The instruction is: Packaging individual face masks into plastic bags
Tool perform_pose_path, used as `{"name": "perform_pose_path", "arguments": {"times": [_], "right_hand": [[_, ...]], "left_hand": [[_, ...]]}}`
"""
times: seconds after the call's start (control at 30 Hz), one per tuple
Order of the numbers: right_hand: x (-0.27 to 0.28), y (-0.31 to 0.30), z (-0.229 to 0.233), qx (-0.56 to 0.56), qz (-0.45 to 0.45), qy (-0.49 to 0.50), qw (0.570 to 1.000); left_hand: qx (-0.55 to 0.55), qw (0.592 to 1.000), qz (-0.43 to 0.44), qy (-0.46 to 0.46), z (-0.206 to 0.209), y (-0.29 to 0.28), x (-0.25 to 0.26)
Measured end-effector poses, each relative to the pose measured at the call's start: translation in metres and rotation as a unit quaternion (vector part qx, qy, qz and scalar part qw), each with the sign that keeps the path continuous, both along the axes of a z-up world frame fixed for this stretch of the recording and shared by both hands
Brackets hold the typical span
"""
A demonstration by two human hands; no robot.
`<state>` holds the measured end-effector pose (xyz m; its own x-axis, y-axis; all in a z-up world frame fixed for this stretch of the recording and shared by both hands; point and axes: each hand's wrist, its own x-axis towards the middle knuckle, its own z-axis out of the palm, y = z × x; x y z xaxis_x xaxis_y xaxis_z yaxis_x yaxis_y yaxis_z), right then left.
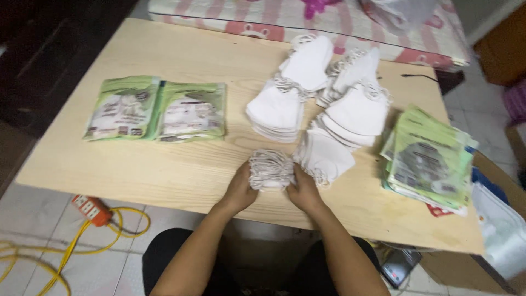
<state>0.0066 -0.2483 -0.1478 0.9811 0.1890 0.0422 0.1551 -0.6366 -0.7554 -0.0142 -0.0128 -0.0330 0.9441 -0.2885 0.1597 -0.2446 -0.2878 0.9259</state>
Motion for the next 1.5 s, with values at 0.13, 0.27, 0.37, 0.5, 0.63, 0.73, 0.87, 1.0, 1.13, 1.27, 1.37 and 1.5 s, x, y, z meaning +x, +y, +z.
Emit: {"name": "perform_pose_path", "arguments": {"times": [0.13, 0.27, 0.37, 0.5, 0.63, 0.73, 0.87, 1.0, 1.13, 1.27, 1.37, 1.5], "right_hand": [[-0.023, 0.002, 0.057, 0.03, -0.01, -0.021, 0.999], [-0.055, -0.042, 0.109, 0.051, -0.101, -0.117, 0.987], [-0.071, -0.107, 0.112, -0.057, -0.188, -0.213, 0.957], [-0.066, -0.194, 0.089, -0.387, -0.252, -0.218, 0.86], [-0.054, -0.226, 0.073, -0.476, -0.246, -0.143, 0.832], [-0.047, -0.239, 0.061, -0.529, -0.235, -0.174, 0.796], [-0.047, -0.242, 0.058, -0.52, -0.242, -0.199, 0.795], [-0.062, -0.143, 0.139, -0.473, -0.226, -0.153, 0.838], [-0.055, -0.037, 0.18, -0.327, -0.147, -0.051, 0.932], [-0.023, 0.049, 0.141, -0.07, -0.027, 0.013, 0.997], [-0.001, 0.105, 0.109, 0.085, -0.048, 0.042, 0.994], [0.02, 0.148, 0.112, 0.27, -0.1, 0.164, 0.943]], "left_hand": [[-0.004, 1.0, -0.007, 0.021, -0.015, 0.001, -0.003], [-0.08, 0.996, 0.018, 0.036, -0.046, 0.012, 0.006], [-0.171, 0.974, 0.103, 0.106, -0.033, 0.008, -0.005], [-0.367, 0.884, 0.197, 0.212, -0.006, 0.018, -0.003], [-0.429, 0.849, 0.217, 0.218, 0.0, 0.024, 0.004], [-0.477, 0.819, 0.233, 0.217, 0.01, 0.029, 0.005], [-0.469, 0.823, 0.259, 0.19, 0.031, 0.038, 0.0], [-0.48, 0.812, 0.298, 0.15, 0.044, 0.052, -0.003], [-0.416, 0.837, 0.333, 0.127, 0.028, 0.062, 0.004], [-0.363, 0.86, 0.34, 0.112, 0.034, 0.068, 0.0], [-0.355, 0.864, 0.336, 0.119, 0.023, 0.071, -0.001], [-0.336, 0.879, 0.316, 0.123, 0.027, 0.079, -0.004]]}}
